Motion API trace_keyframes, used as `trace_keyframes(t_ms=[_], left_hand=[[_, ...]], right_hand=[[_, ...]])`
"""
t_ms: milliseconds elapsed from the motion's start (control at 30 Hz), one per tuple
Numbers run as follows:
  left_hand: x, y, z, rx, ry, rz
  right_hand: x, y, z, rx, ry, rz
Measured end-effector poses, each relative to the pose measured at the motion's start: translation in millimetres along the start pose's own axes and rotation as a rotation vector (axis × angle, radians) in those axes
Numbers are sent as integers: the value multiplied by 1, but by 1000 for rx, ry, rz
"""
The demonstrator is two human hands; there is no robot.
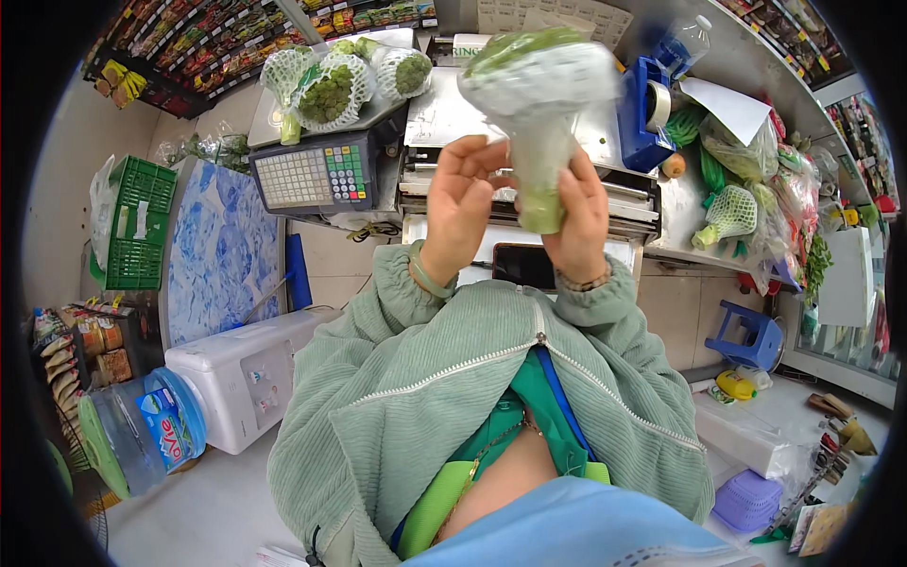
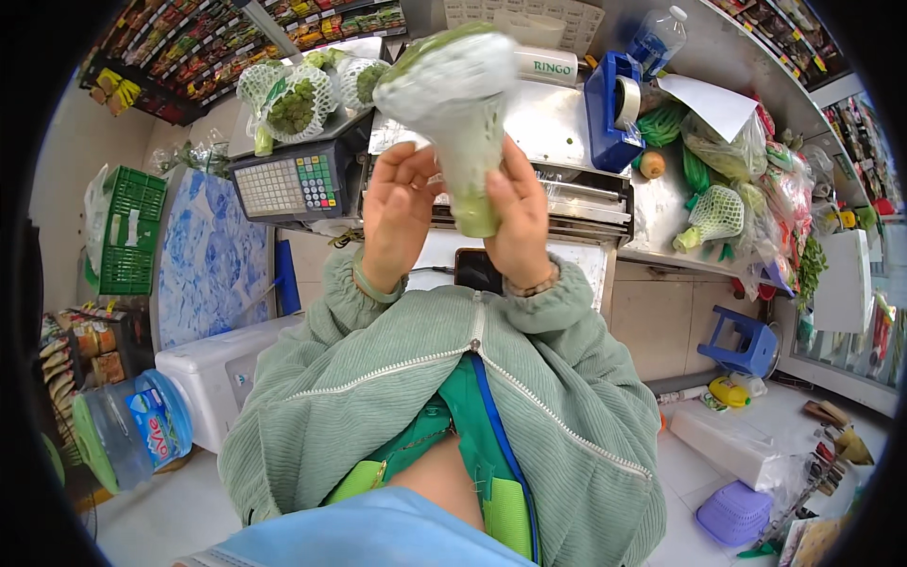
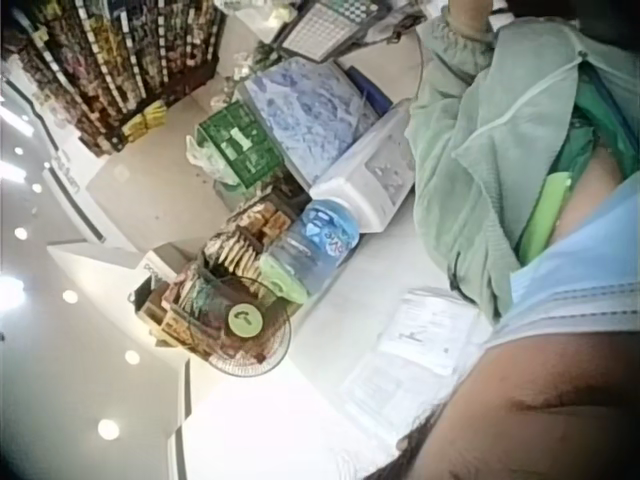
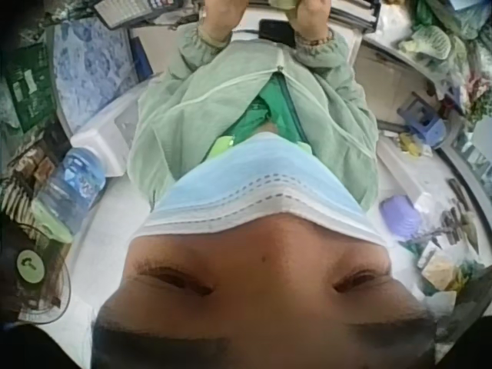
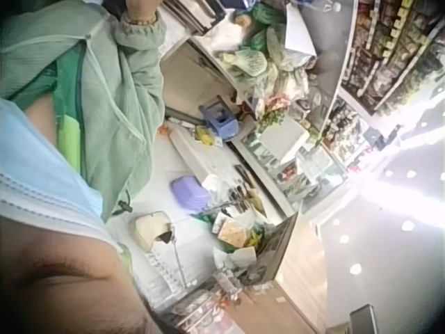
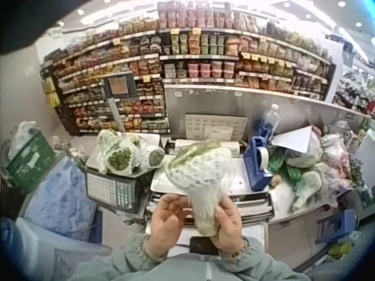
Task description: Wrapping heads of broccoli in plastic wrap and protective foam sleeves at a grocery store workstation.
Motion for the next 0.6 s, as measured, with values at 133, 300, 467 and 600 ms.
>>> trace_keyframes(t_ms=[133, 300, 467, 600], left_hand=[[-3, -16, 12, 145, -119, 136], [-8, -20, -6, 134, -333, 271], [5, -17, 18, 51, -145, 363], [3, -9, 16, 171, -178, 282]], right_hand=[[4, 12, -6, -258, -194, -145], [17, 39, -7, -260, -236, -327], [-3, -1, 11, 629, -135, -127], [-16, -61, 0, 556, -36, 147]])
Point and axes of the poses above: each hand's wrist, its own x-axis away from the middle knuckle, its own z-axis out of the back of the hand, y = z × x, the point moved 7 cm from there along -x, towards the middle knuckle, and after that the axes turned 13 degrees about -y, right-handed, at the moved point
